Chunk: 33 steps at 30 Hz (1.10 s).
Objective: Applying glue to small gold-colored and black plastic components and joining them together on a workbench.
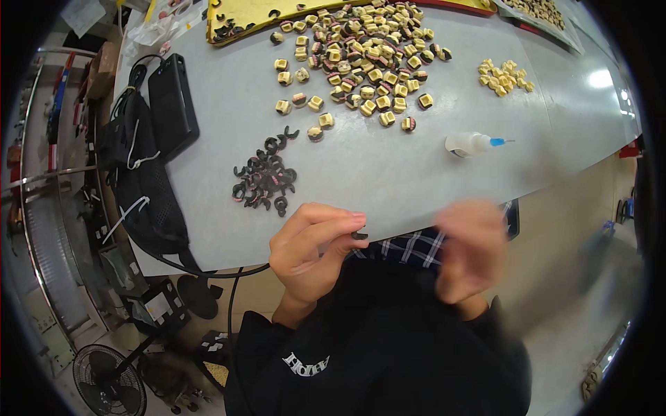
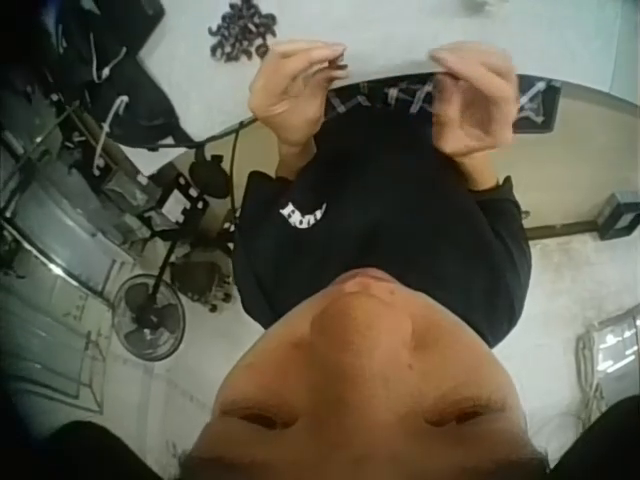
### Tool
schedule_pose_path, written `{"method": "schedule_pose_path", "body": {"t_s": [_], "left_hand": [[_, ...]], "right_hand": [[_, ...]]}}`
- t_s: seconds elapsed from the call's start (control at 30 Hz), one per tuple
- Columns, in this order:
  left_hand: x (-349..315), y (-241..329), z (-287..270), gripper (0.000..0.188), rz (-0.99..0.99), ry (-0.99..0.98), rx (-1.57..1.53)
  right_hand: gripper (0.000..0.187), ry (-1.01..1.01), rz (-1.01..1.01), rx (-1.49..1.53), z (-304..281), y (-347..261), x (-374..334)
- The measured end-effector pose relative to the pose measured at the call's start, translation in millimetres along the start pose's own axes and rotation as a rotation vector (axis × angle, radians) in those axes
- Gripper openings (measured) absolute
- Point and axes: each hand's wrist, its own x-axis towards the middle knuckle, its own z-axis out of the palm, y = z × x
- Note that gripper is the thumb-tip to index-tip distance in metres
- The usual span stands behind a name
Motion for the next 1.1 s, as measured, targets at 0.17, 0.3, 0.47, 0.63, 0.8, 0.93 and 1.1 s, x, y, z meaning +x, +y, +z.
{"method": "schedule_pose_path", "body": {"t_s": [0.17,0.3,0.47,0.63,0.8,0.93,1.1], "left_hand": [[4.9,-4.4,9.8,0.024,-0.018,0.025,0.049],[10.4,-3.4,15.3,0.022,-0.056,0.015,0.076],[17.6,-6.9,22.5,0.023,-0.106,0.011,0.003],[19.1,-9.6,21.2,0.026,-0.136,0.003,-0.05],[20.7,-10.0,21.3,0.028,-0.157,-0.014,-0.085],[19.3,-10.0,20.3,0.029,-0.16,-0.005,-0.076],[19.1,-9.5,20.9,0.03,-0.179,-0.021,-0.059]], "right_hand": [[0.04,0.489,0.139,-0.172,1.7,37.0,13.6],[0.045,0.076,0.418,-0.209,-9.7,51.7,16.6],[0.05,0.252,0.467,0.201,-13.2,42.2,20.3],[0.045,0.163,0.502,0.767,-17.9,47.4,14.3],[0.044,0.201,0.387,0.952,-8.7,62.4,6.4],[0.046,0.265,0.426,0.919,3.8,59.1,10.2],[0.048,0.269,0.458,0.819,3.6,56.4,9.3]]}}
